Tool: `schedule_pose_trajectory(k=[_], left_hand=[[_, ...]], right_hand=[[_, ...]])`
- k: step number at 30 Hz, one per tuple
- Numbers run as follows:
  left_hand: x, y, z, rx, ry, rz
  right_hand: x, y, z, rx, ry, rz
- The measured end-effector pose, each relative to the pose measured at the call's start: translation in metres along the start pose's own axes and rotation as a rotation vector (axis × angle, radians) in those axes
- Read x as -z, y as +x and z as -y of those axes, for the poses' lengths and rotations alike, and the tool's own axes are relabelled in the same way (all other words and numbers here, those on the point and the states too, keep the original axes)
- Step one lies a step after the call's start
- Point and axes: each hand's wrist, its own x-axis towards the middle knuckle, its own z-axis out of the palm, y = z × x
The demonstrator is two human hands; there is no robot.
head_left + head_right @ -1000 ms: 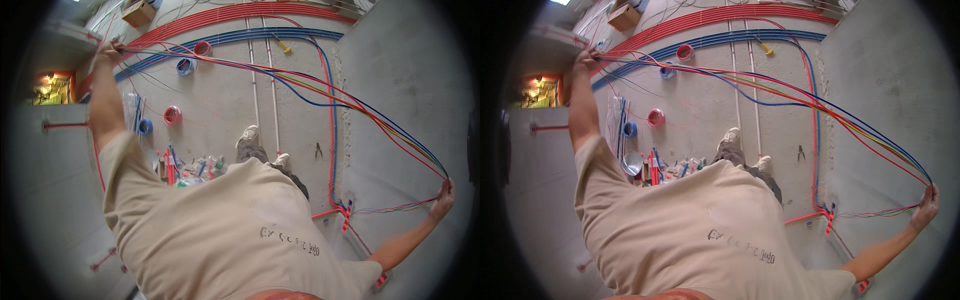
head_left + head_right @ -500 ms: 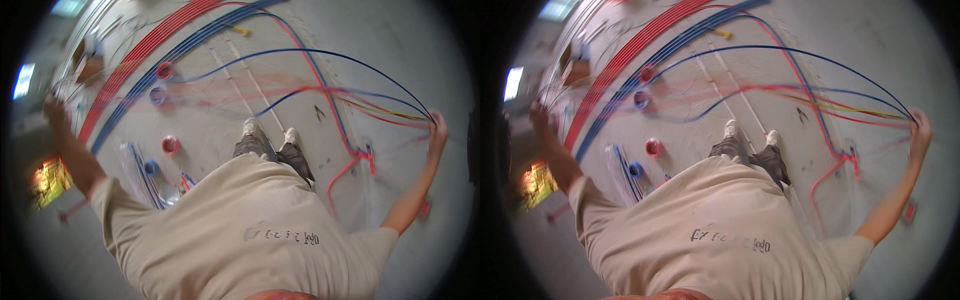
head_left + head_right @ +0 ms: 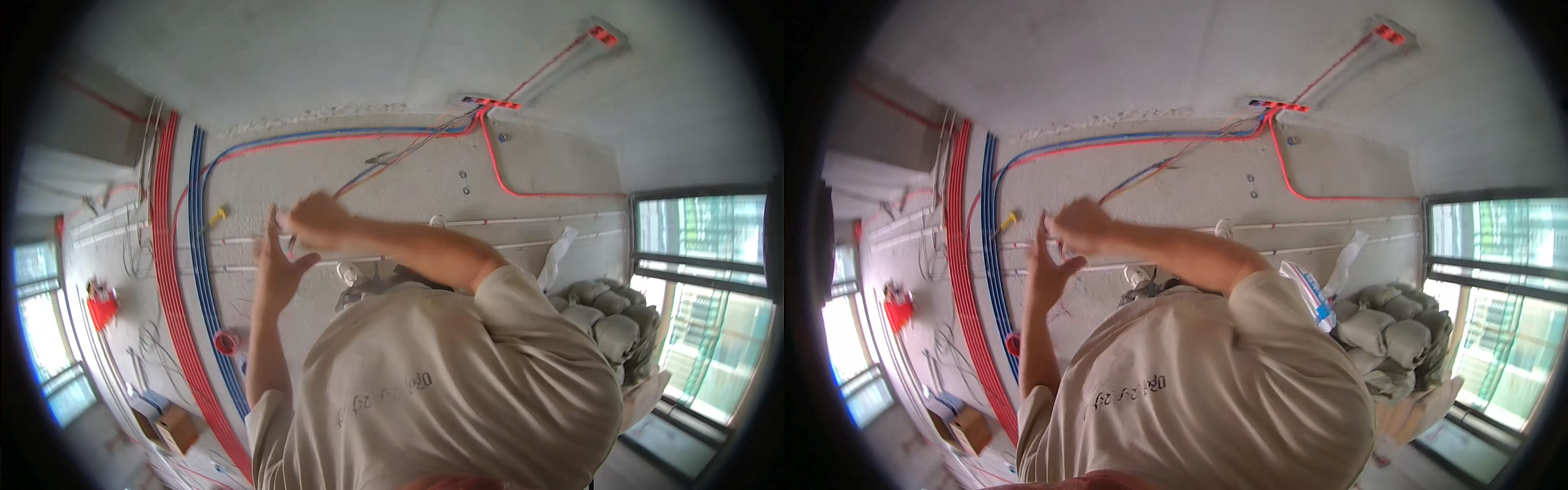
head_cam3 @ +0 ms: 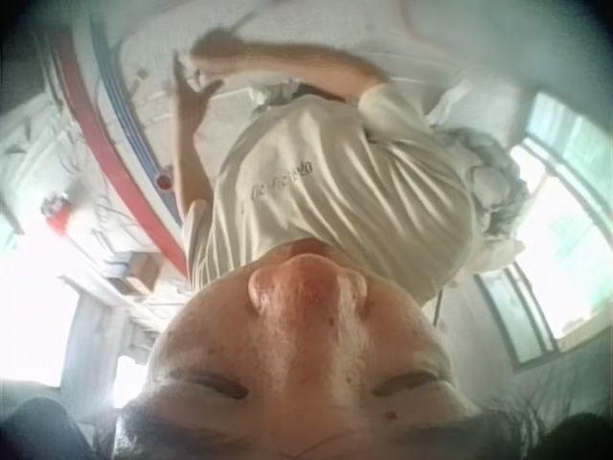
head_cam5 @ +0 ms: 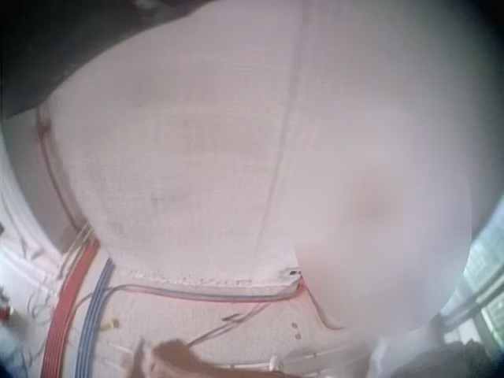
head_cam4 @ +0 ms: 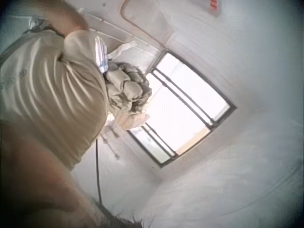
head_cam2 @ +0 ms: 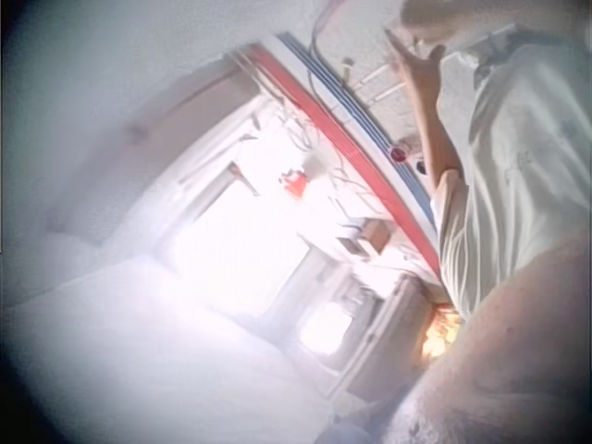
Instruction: The person pulls and routes multiple colored electrical wires through red and blue conduits on a concrete wall and ceiling. They use pliers to strip wire ends and organize the cables along the wall surface, moving between different sections of the room.
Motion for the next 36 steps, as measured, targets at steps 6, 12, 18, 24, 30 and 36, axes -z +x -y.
schedule_pose_trajectory(k=[6,12,18,24,30,36], left_hand=[[-0.029,-0.016,-0.021,0.639,-0.080,0.151],[-0.072,-0.119,0.056,0.453,0.491,0.148],[-0.147,-0.165,-0.008,0.684,0.811,0.250],[-0.212,-0.047,0.094,0.992,0.674,0.393],[-0.334,0.161,0.215,0.815,0.214,0.178],[-0.726,0.607,-0.024,0.373,-0.501,0.552]], right_hand=[[0.018,-0.111,-0.104,0.193,0.351,-0.199],[-0.069,-0.306,-0.473,-1.294,0.268,-0.303],[-0.115,-0.280,-0.656,-1.606,1.592,-0.545],[-0.176,-0.288,-0.827,-1.176,1.833,-1.076],[-0.100,-0.269,-0.783,-1.433,1.573,-1.147],[-0.087,-0.292,-0.790,-1.530,1.416,-1.040]])
